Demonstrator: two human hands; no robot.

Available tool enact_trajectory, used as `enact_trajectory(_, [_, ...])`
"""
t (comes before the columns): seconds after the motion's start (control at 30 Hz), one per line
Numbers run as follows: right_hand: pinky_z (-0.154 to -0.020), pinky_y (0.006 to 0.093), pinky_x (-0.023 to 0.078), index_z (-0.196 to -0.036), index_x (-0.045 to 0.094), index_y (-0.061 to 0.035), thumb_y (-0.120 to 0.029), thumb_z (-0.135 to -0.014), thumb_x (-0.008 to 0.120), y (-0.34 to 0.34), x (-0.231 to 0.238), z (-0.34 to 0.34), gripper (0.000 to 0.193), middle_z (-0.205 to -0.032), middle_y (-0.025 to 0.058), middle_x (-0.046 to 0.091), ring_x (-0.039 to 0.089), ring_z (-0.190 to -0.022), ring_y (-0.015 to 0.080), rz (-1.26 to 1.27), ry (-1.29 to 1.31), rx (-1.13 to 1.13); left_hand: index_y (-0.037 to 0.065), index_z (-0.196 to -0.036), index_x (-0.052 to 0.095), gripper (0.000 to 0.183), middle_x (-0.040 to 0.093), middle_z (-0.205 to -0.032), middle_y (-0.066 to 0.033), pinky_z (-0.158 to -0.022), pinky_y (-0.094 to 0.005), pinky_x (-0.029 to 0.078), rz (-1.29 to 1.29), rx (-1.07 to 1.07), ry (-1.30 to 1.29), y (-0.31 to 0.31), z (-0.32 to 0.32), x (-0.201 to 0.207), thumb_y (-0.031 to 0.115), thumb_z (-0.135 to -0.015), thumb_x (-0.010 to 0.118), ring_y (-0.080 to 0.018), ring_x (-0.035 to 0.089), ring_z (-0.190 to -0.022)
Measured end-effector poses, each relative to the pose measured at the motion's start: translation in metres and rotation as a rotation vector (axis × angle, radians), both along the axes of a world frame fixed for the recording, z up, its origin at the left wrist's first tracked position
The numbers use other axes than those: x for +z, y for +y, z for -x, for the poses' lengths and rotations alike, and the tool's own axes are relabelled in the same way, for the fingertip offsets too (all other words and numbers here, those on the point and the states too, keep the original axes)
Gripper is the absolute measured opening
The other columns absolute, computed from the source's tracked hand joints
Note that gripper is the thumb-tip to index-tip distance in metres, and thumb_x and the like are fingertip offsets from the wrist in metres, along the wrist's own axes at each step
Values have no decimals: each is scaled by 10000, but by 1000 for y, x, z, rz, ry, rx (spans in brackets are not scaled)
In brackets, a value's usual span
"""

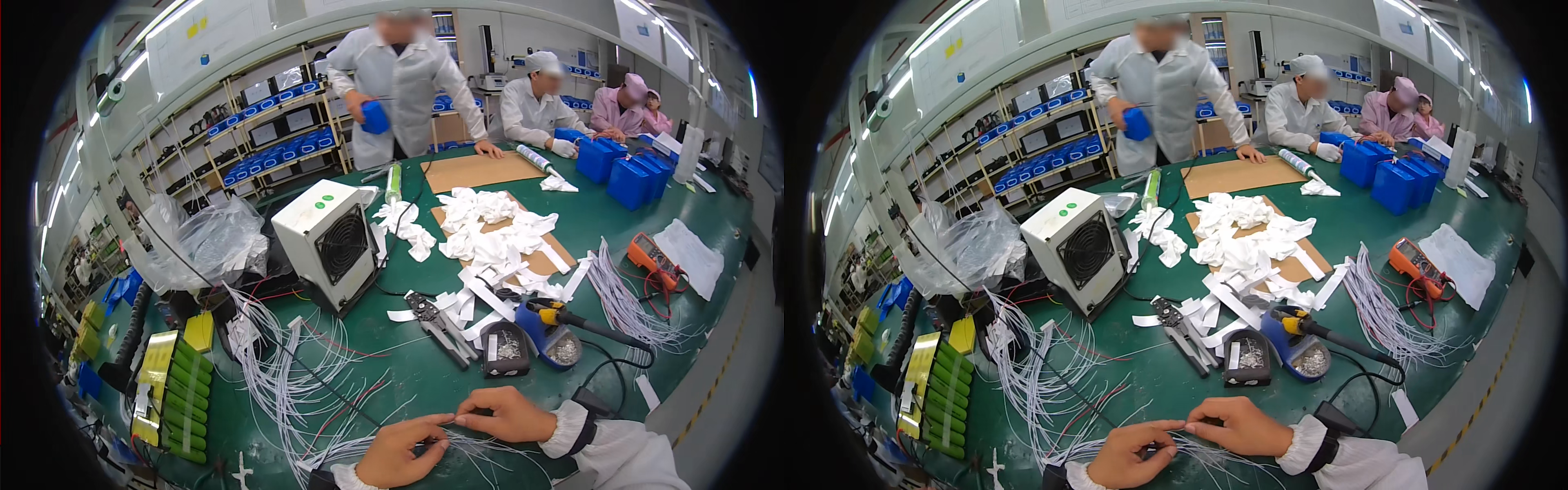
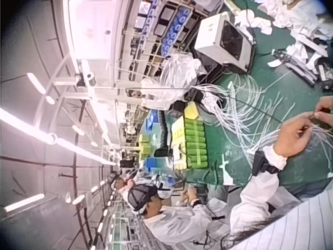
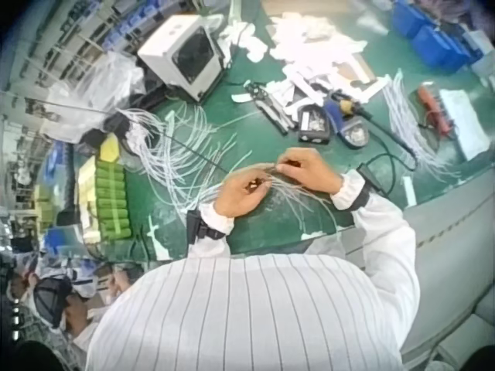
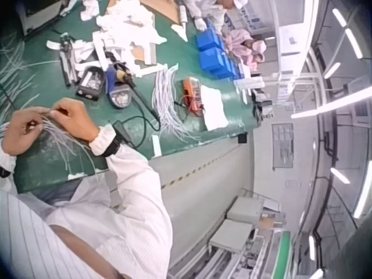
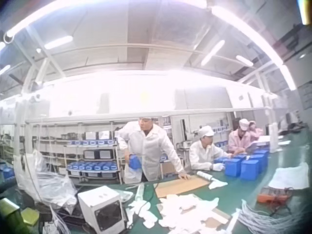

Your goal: The recorder is soldering wires to battery pack components on an electronics assembly line.

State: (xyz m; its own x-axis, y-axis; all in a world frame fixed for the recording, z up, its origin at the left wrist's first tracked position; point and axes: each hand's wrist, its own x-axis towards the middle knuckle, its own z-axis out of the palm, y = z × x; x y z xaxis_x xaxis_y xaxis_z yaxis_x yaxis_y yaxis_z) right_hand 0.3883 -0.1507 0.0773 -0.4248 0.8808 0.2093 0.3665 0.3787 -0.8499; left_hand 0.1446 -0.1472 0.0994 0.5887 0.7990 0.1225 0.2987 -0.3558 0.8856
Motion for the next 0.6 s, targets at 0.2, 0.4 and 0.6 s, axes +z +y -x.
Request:
enact_trajectory(0.2, [-740, 261, 483, -1064, 740, -3, -198, -993, 710, -1, -14, 4, 211, -905, -2, 689, 590, -841, 71, 289, 312, -61, -16, -1009, 693, 125, 723, -1133, -168, -678, -318, 576, -197, 86, -75, -4, -7, -30, 46, -904, 719, -247, 724, -803])
enact_trajectory(0.4, [-736, 225, 469, -1107, 714, -2, -211, -1017, 679, 2, -27, 1, 230, -933, -1, 688, 580, -854, 48, 401, 323, -82, -19, -990, 681, 120, 699, -1201, -177, -677, -310, 581, -200, 203, -149, -11, -19, -42, 34, -894, 730, -248, 728, -802])
enact_trajectory(0.6, [-708, 221, 466, -1103, 704, -5, -207, -1033, 645, 2, -25, 0, 221, -892, -10, 679, 573, -814, 44, 379, 245, -119, -10, -983, 676, 117, 697, -1218, -184, -670, -326, 588, -299, 198, -156, -10, -22, -45, 24, -888, 736, -263, 732, -810])
